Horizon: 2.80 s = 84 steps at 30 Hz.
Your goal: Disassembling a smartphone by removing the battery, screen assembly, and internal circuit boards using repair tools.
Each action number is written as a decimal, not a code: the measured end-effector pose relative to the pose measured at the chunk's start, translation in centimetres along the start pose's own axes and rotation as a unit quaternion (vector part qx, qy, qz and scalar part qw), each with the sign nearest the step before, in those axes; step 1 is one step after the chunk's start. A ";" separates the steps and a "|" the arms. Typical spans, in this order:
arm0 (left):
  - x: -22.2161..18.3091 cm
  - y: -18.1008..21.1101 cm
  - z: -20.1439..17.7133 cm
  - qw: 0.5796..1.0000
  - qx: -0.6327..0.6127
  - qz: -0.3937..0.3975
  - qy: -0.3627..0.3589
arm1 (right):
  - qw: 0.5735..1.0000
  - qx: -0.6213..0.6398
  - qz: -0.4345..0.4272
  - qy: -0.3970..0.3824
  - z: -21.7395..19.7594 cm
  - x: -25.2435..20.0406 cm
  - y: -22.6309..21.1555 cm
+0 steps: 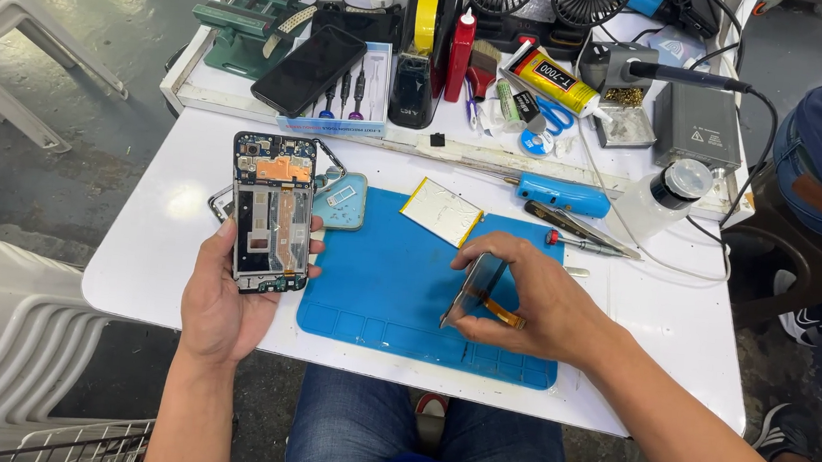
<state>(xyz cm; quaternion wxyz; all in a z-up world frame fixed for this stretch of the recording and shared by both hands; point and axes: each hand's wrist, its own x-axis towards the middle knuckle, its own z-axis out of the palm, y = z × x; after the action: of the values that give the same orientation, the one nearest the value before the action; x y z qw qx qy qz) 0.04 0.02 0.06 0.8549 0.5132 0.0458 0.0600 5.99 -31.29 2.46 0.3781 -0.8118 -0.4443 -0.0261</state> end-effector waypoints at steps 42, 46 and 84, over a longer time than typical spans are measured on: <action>-0.3 0.6 -0.7 0.990 -0.121 0.034 -0.067 | 0.998 -0.045 0.029 0.030 1.3 -0.2 2.0; -0.3 0.8 -0.5 0.990 -0.098 0.095 0.031 | 0.992 -0.112 0.063 -0.015 0.9 0.1 1.1; 0.4 2.9 2.6 0.529 0.776 0.281 -0.199 | 0.907 0.307 0.203 0.206 -5.0 0.3 2.3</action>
<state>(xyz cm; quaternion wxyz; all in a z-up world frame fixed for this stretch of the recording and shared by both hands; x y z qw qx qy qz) 0.69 -0.88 3.82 0.0464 0.9593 -0.2439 0.1345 9.32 -35.03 4.79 0.6888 -0.7048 -0.1683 0.0219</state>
